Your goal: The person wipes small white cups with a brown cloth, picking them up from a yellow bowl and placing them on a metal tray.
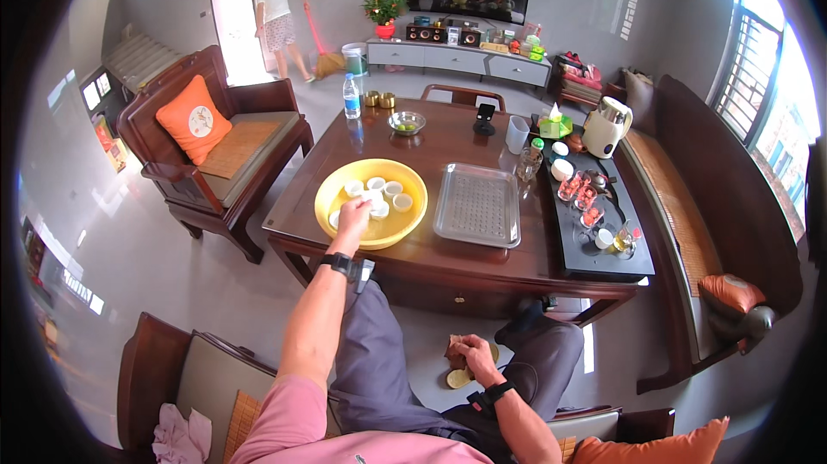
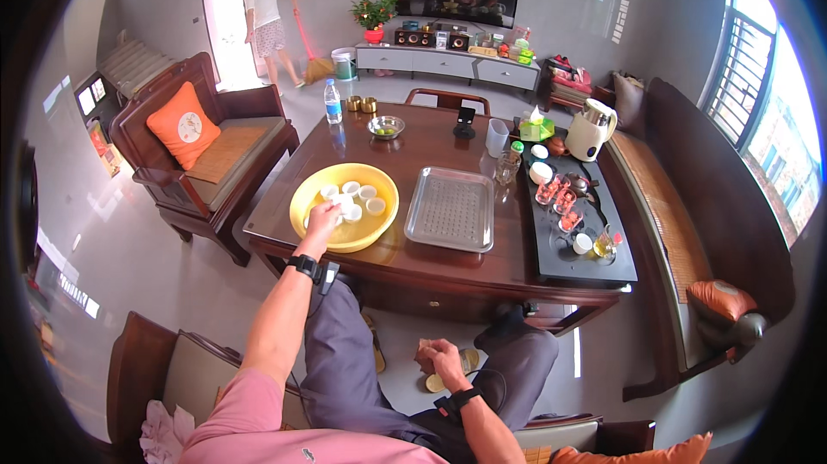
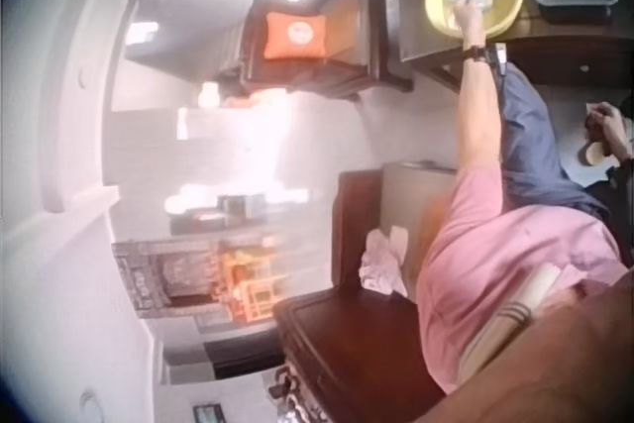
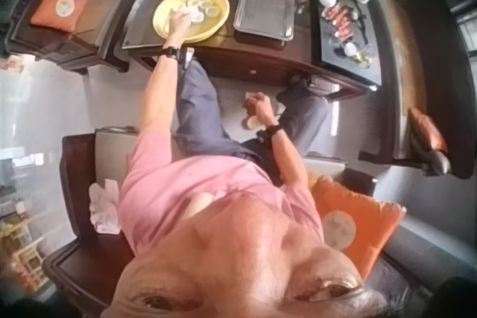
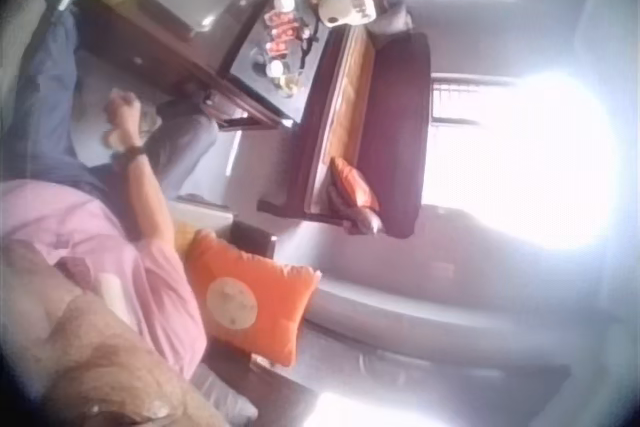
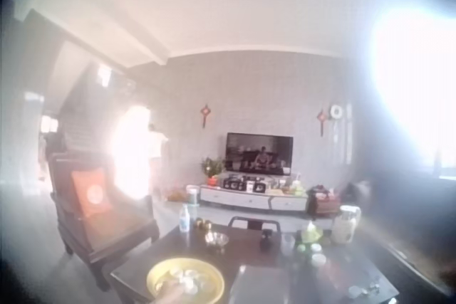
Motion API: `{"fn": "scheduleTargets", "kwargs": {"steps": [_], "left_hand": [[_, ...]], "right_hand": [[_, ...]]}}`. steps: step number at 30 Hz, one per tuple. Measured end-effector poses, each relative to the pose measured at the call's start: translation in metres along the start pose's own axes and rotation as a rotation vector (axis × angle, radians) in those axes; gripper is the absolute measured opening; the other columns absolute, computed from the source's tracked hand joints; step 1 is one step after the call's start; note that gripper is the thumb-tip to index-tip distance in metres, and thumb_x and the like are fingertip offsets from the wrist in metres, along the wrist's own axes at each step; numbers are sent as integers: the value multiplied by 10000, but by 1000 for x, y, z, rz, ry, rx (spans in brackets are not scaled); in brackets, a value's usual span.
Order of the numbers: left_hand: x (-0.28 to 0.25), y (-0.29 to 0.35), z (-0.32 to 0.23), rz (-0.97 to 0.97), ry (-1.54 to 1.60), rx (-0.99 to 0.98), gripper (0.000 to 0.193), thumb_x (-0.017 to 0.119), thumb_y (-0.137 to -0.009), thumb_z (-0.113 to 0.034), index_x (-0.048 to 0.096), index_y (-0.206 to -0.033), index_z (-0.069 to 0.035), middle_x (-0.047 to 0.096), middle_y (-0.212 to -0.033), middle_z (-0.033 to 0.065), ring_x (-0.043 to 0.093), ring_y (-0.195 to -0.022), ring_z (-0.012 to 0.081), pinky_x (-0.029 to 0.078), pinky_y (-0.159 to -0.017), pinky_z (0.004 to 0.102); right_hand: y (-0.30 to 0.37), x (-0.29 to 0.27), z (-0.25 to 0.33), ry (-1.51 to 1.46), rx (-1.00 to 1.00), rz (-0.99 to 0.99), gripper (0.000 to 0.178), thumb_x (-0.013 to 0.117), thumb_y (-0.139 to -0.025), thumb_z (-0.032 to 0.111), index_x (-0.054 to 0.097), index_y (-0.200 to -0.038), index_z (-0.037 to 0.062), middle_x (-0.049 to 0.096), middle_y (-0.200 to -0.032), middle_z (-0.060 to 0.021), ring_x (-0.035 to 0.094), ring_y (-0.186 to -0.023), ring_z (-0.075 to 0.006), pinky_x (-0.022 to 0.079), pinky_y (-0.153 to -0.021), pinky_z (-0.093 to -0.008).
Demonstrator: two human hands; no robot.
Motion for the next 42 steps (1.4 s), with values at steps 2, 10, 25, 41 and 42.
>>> {"fn": "scheduleTargets", "kwargs": {"steps": [2,10,25,41,42], "left_hand": [[-17,-24,17,-54,-219,208,282,656,-964,-194,716,-1109,40,746,-960,88,686,-856,147,525,-725,307],[34,35,-36,-278,-865,883,154,658,-924,-199,705,-936,-53,691,-911,189,673,-853,407,538,-738,475],[187,114,-60,646,-620,1065,285,711,-812,-139,735,-1096,-132,649,-1285,92,456,-1391,339,196,-1189,592],[195,91,-27,619,-653,1012,152,784,-822,-172,686,-922,-114,647,-1278,-6,508,-1305,327,278,-1167,583],[197,89,-26,601,-652,1004,156,785,-822,-172,686,-925,-109,648,-1281,-7,519,-1297,323,282,-1165,577]], "right_hand": [[-2,14,20,-88,-5,84,146,652,-942,88,649,-1048,-11,695,-871,-70,660,-742,-159,538,-671,-301],[11,8,143,-164,-237,120,216,614,-993,158,631,-1145,6,707,-1004,-86,669,-899,-168,535,-787,-311],[-67,-9,271,429,-1115,-231,247,603,-969,114,589,-1194,15,603,-1276,-166,565,-1181,-356,430,-1037,-426],[-149,-36,209,-701,-285,60,318,391,-1103,215,556,-1308,35,641,-1211,-57,604,-1072,-118,497,-921,-273],[-151,-35,208,-679,-302,46,314,391,-1104,215,555,-1308,41,639,-1205,-54,604,-1063,-115,499,-913,-273]]}}
Point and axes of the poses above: each hand's wrist, its own y-axis away from the middle knuckle, its own x-axis out of the palm, z = x × y, the point moved 4 cm from there along -y, towards the middle knuckle
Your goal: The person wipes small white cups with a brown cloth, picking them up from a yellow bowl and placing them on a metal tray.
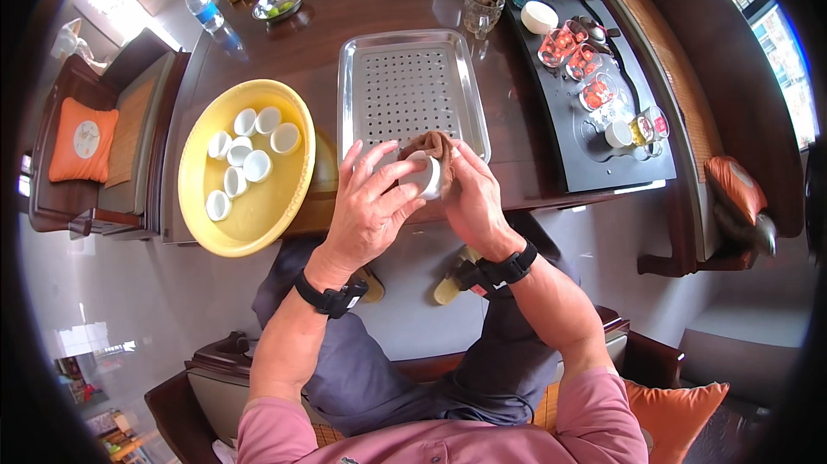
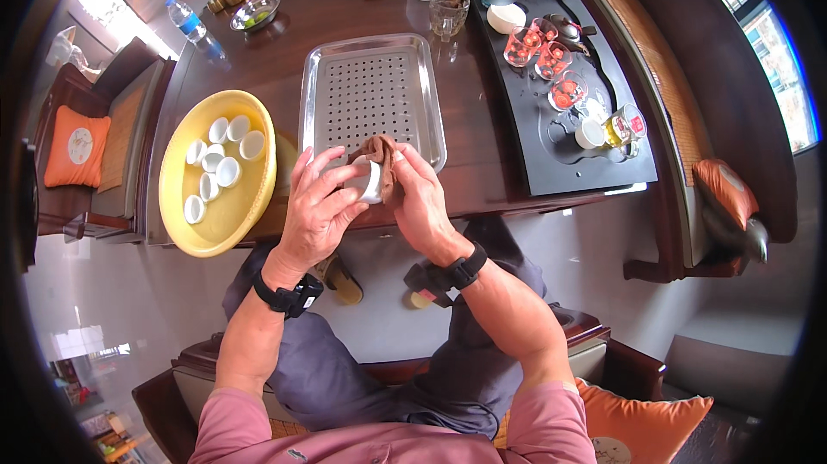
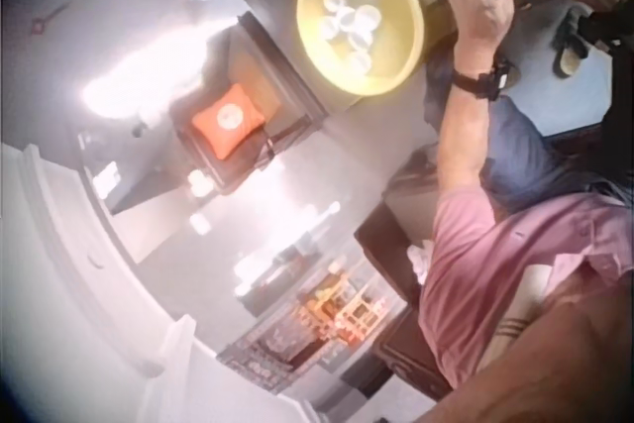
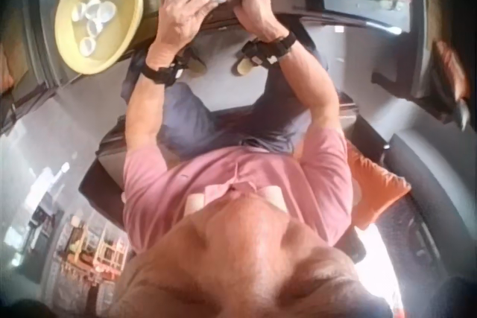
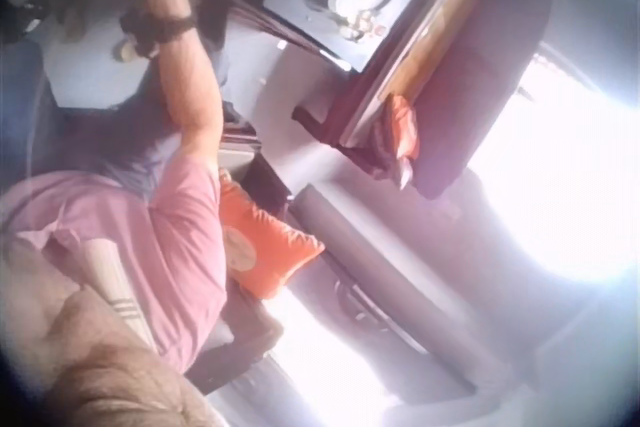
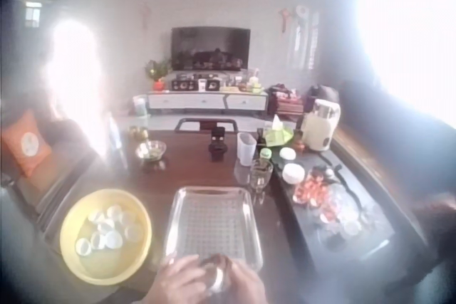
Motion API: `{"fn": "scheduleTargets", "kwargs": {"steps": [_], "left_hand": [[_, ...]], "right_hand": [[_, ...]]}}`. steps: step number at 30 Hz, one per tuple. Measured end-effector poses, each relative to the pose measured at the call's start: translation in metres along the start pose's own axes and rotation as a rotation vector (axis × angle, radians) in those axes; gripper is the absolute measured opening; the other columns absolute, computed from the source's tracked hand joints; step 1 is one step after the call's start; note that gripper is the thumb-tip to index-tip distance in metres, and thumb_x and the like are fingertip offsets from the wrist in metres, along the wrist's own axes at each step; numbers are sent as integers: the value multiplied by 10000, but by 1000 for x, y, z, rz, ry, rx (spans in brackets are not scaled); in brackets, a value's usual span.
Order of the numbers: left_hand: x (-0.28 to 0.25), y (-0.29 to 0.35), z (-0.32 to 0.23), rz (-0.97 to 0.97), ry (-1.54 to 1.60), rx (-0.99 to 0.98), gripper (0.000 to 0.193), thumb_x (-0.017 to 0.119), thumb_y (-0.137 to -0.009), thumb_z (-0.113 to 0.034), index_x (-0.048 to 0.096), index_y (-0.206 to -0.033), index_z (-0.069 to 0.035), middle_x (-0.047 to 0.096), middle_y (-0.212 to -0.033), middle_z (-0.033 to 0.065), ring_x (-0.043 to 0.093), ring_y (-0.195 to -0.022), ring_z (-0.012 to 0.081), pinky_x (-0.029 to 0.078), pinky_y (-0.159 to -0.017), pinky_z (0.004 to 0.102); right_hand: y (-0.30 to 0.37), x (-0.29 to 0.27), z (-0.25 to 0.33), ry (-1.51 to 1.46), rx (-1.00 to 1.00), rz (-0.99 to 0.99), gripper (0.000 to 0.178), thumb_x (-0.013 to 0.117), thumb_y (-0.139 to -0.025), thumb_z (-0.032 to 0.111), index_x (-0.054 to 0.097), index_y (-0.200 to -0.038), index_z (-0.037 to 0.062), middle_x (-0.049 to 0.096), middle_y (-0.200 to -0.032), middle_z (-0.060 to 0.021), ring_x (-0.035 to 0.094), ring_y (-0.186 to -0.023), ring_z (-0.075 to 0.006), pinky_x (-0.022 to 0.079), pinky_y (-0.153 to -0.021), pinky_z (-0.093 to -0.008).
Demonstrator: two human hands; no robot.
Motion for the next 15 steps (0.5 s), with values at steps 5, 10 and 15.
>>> {"fn": "scheduleTargets", "kwargs": {"steps": [5,10,15], "left_hand": [[1,-2,6,-69,-20,-83,125,703,-905,-202,676,-926,-81,689,-1176,39,566,-1257,320,331,-1139,523],[3,-4,-10,-37,-62,61,113,710,-885,-160,690,-973,-91,696,-1139,27,586,-1233,300,372,-1119,523],[6,0,-8,-38,-119,46,139,728,-854,-126,693,-979,-78,710,-1061,40,632,-1144,314,463,-1032,488]], "right_hand": [[0,5,-11,135,-85,16,326,390,-1111,259,535,-1340,78,623,-1175,-37,613,-1025,-125,529,-854,-300],[12,5,-14,-333,344,33,436,336,-1110,374,503,-1413,109,612,-1303,-81,635,-1104,-226,556,-955,-418],[12,-4,-3,9,274,38,420,380,-1108,333,527,-1407,76,638,-1192,-61,649,-1027,-172,575,-850,-349]]}}
Point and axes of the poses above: each hand's wrist, its own y-axis away from the middle knuckle, its own x-axis out of the palm, z = x × y, the point moved 4 cm from there along -y, towards the middle knuckle
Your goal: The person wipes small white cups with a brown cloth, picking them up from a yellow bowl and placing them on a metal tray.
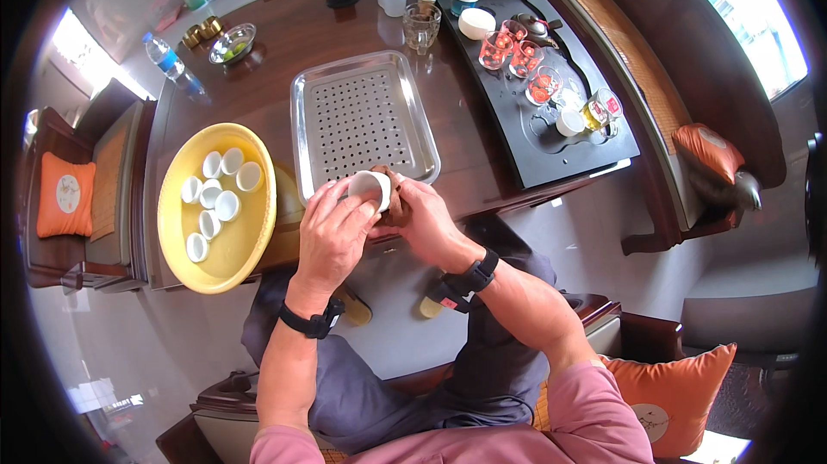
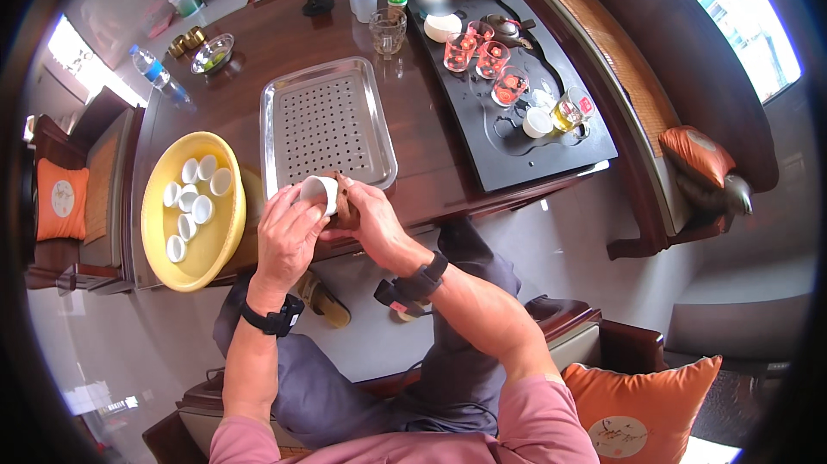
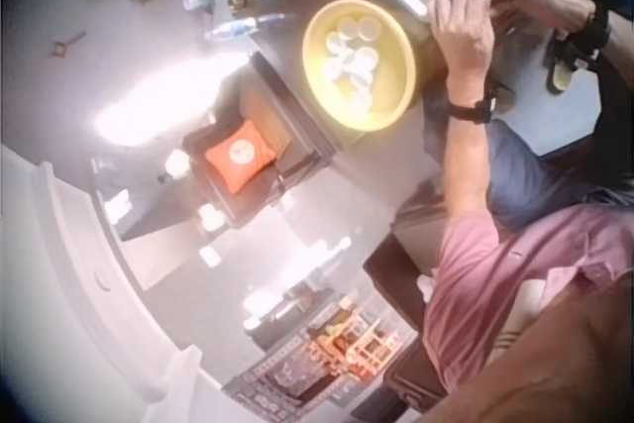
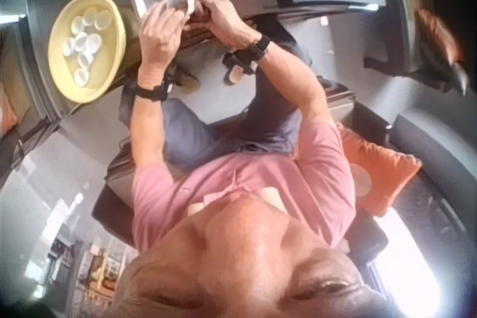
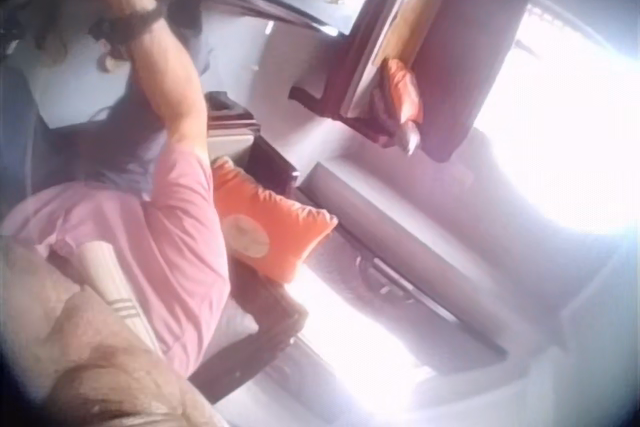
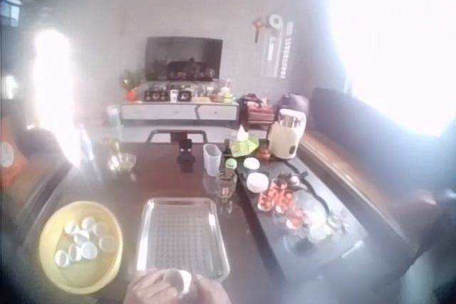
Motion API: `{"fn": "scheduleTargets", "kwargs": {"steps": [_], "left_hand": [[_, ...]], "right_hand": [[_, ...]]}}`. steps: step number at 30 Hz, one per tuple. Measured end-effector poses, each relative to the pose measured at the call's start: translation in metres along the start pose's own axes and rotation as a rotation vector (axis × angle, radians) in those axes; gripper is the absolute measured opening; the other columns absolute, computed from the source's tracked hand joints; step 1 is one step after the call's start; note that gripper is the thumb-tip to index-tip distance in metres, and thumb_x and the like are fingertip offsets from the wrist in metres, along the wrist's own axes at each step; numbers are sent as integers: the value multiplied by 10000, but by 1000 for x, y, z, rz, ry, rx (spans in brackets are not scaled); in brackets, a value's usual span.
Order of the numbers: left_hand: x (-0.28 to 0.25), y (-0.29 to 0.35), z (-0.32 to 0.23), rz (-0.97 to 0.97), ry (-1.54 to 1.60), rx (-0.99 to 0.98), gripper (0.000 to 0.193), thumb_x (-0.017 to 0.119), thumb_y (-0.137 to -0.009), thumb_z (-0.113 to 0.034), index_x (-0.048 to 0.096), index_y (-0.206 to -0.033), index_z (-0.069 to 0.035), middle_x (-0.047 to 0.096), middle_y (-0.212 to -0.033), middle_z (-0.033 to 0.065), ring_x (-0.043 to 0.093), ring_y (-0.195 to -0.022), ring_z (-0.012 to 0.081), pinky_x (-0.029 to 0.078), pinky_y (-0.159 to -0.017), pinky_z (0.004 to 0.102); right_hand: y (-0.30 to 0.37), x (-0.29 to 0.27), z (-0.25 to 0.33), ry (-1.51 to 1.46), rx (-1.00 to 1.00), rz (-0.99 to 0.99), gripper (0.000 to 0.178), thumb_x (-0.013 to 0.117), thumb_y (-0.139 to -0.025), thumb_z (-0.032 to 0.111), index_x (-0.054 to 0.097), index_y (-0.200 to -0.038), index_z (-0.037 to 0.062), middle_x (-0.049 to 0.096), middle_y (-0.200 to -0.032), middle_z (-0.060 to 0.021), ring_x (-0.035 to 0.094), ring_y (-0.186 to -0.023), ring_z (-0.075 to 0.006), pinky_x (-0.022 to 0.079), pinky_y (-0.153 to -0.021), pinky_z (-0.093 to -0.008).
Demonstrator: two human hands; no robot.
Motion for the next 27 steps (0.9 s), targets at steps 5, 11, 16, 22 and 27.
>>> {"fn": "scheduleTargets", "kwargs": {"steps": [5,11,16,22,27], "left_hand": [[7,5,10,-16,8,-107,156,741,-835,-113,693,-973,-59,714,-972,92,650,-1092,343,506,-962,454],[7,11,10,51,254,-121,176,757,-831,-139,714,-985,-66,716,-966,82,621,-1164,356,417,-1061,505],[7,10,-16,135,193,54,171,763,-841,-195,734,-1001,-141,724,-1048,1,556,-1282,317,261,-1181,576],[5,7,0,15,218,-133,118,737,-873,-166,671,-882,-68,707,-944,86,628,-1169,330,329,-1133,548],[15,16,18,-127,664,-560,94,671,-920,-56,686,-977,18,698,-984,176,694,-894,314,540,-777,358]], "right_hand": [[2,-1,-12,107,-237,-62,370,475,-1082,168,527,-1418,23,628,-1159,-10,600,-1031,-103,504,-903,-259],[13,7,-3,376,-445,50,397,508,-1067,152,504,-1435,3,592,-1294,-21,501,-1210,-107,391,-1073,-286],[0,-9,-3,199,-168,19,395,411,-1088,319,635,-1219,21,651,-1056,-2,569,-919,-79,470,-816,-249],[-2,-8,-8,209,-372,-45,341,466,-1081,237,614,-1305,27,648,-1151,-22,576,-994,-93,468,-858,-251],[10,5,-14,717,-778,-30,311,575,-1008,65,584,-1304,-29,532,-1436,-139,498,-1328,-240,392,-1103,-316]]}}
Point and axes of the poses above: each hand's wrist, its own y-axis away from the middle knuckle, its own x-axis out of the palm, z = x × y, the point moved 4 cm from there along -y, towards the middle knuckle
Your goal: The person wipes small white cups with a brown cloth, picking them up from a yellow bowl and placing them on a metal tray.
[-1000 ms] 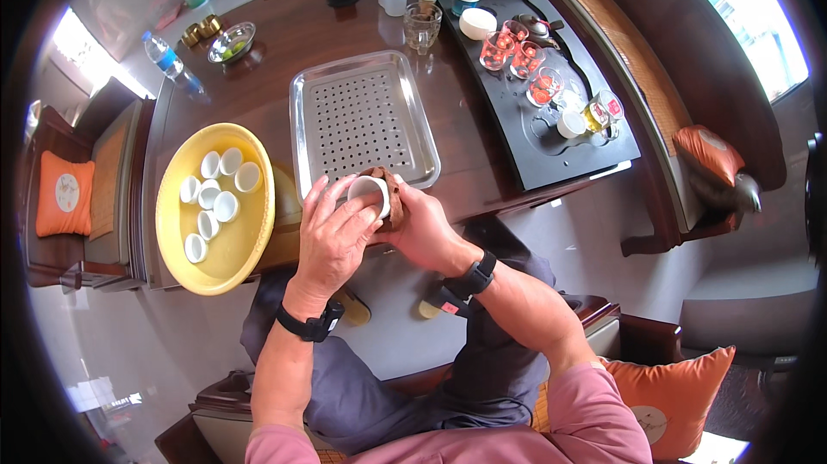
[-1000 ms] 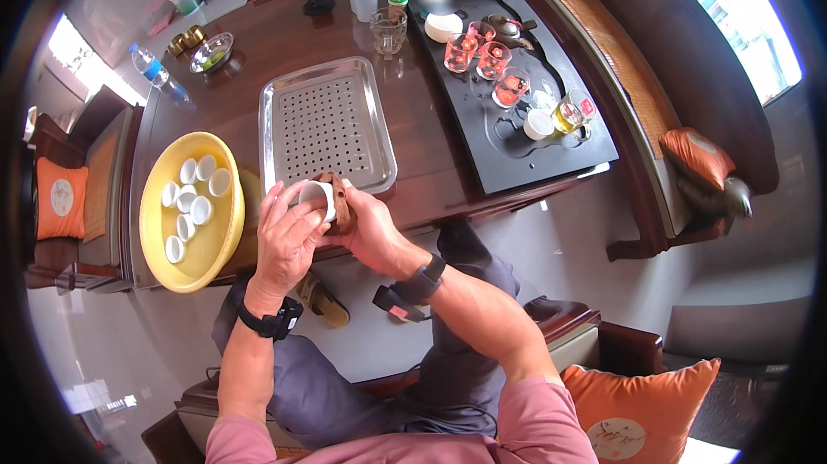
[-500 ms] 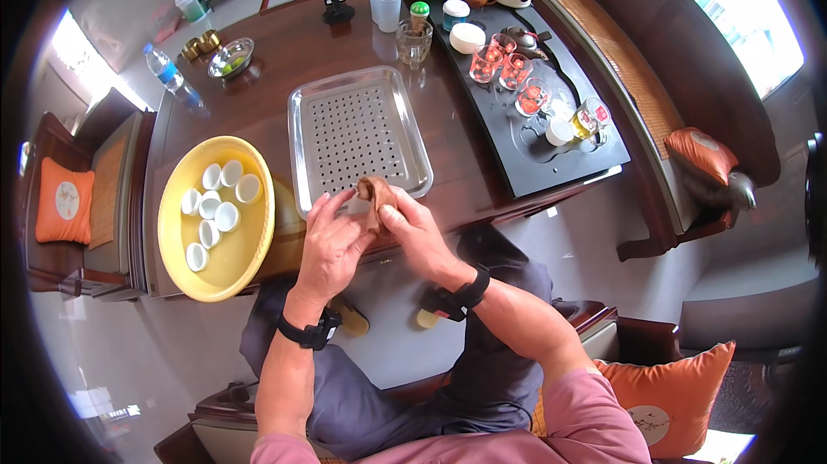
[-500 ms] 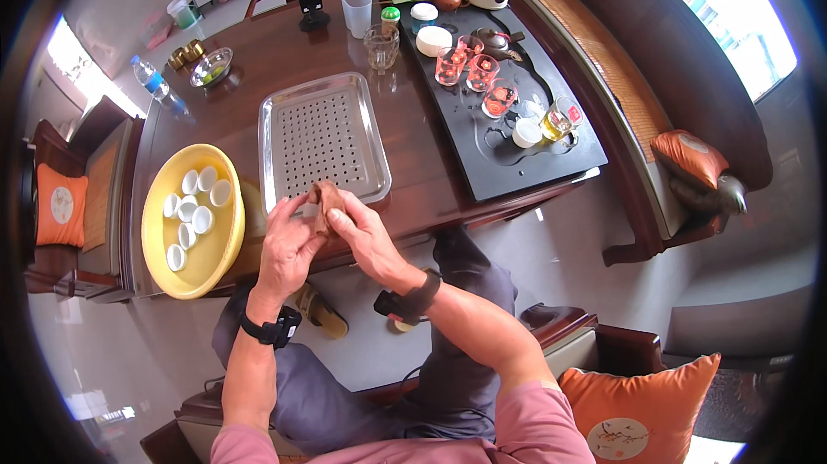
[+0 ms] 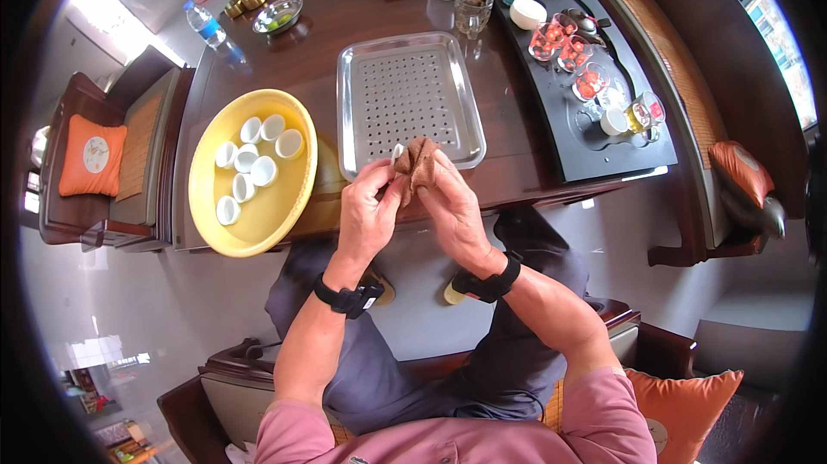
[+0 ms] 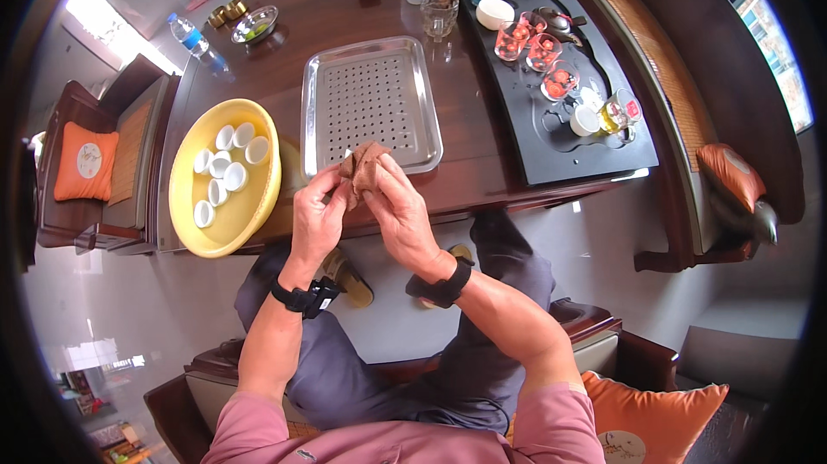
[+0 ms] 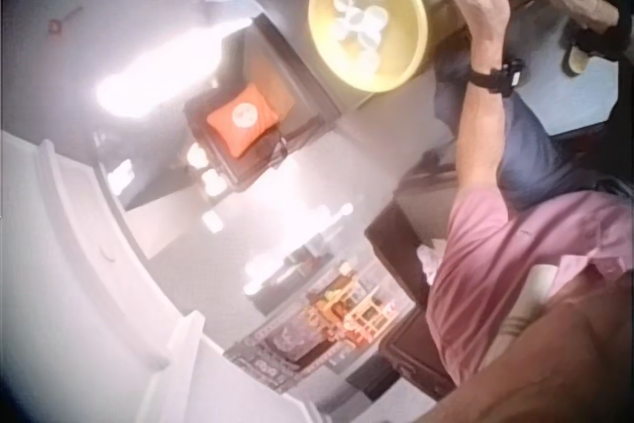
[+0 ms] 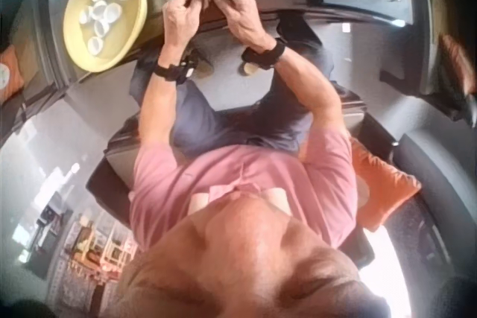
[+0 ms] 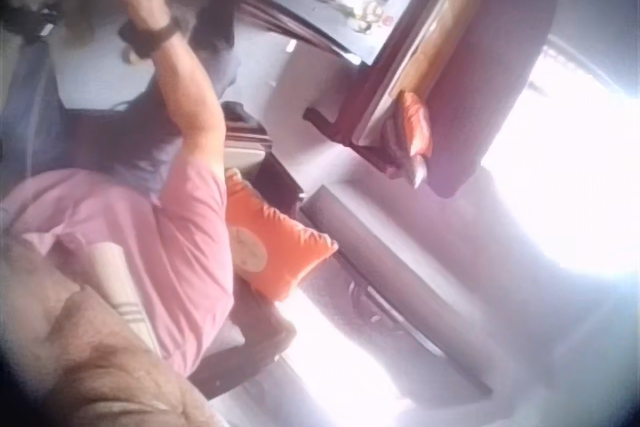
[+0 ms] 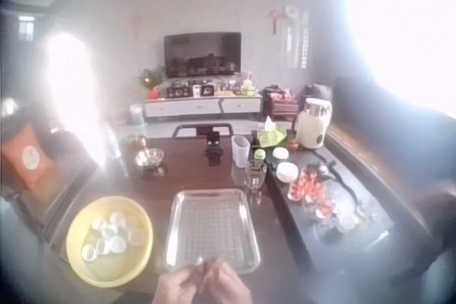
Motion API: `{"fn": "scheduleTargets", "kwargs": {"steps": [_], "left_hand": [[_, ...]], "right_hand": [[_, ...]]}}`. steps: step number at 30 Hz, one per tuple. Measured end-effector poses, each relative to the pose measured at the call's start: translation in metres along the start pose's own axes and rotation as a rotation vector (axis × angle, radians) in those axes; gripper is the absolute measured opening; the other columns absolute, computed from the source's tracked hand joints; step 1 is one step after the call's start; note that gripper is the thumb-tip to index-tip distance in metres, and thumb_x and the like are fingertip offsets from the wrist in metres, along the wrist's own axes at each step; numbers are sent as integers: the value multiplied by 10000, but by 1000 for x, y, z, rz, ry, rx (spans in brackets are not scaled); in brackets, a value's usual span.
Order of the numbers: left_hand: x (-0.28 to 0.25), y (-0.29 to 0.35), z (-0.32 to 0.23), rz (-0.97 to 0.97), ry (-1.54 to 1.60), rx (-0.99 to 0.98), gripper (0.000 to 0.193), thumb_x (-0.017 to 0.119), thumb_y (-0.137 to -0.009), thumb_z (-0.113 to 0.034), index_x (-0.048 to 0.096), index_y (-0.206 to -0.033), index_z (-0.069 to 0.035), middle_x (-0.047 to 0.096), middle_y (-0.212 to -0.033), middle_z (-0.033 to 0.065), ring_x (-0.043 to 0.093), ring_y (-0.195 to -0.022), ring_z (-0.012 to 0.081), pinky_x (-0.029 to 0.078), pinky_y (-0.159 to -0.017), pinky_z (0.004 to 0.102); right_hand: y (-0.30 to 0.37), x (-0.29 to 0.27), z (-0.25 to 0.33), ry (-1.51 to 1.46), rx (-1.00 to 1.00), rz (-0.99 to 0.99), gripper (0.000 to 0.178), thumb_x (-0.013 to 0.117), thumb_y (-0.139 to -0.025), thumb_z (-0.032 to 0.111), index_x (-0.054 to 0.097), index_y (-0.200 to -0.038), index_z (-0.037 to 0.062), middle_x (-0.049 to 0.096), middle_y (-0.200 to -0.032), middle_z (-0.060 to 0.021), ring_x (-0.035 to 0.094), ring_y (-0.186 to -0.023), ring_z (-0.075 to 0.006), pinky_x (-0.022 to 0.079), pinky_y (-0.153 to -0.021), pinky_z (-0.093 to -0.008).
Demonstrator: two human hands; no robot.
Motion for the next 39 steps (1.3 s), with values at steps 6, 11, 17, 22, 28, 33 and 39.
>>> {"fn": "scheduleTargets", "kwargs": {"steps": [6,11,17,22,28,33,39], "left_hand": [[3,2,-11,154,-6,96,116,680,-926,-70,694,-1009,9,696,-943,163,688,-869,333,553,-772,382],[7,5,-11,195,-187,208,156,718,-899,-109,706,-1012,-1,699,-965,180,683,-917,358,557,-800,404],[-6,-3,3,235,149,-44,196,661,-984,-145,680,-1054,38,700,-927,90,648,-859,163,514,-798,303],[-16,-8,-5,308,251,-118,185,594,-1025,-158,628,-948,6,544,-847,-25,489,-816,81,426,-771,244],[-33,-16,4,15,715,-320,234,559,-1066,-229,662,-1080,-19,676,-999,16,621,-935,86,497,-868,252],[-54,-18,18,-124,681,-260,246,574,-1056,-246,669,-1068,-20,690,-1009,25,630,-934,92,514,-873,272],[-43,-16,13,0,572,-248,267,592,-1048,-261,672,-1075,-8,688,-924,13,607,-876,64,490,-818,227]], "right_hand": [[-13,-6,5,-329,291,7,303,560,-1043,152,612,-1300,0,635,-1207,-28,581,-1095,-96,488,-966,-283],[-17,-11,-9,-485,457,98,305,561,-1050,191,622,-1283,2,639,-1184,-11,559,-1080,-83,466,-974,-275],[-23,-15,2,-400,327,261,379,626,-986,64,610,-1359,2,576,-1380,-49,531,-1255,-136,427,-1084,-329],[-37,-33,17,-350,449,349,284,627,-983,48,654,-1261,-1,711,-1106,-22,647,-1041,-109,519,-957,-289],[-33,-40,6,-108,402,391,214,647,-920,18,675,-1132,5,726,-1004,-46,700,-875,-161,568,-813,-300],[3,-33,11,813,-194,611,355,654,-782,-25,669,-1136,1,679,-1201,-145,636,-1143,-328,517,-990,-409],[29,-2,-12,1178,-444,632,485,565,-873,90,555,-1334,-60,580,-1392,-202,527,-1348,-332,442,-1118,-430]]}}
Point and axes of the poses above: each hand's wrist, its own y-axis away from the middle knuckle, its own x-axis out of the palm, z = x × y, the point moved 4 cm from there along -y, towards the middle knuckle
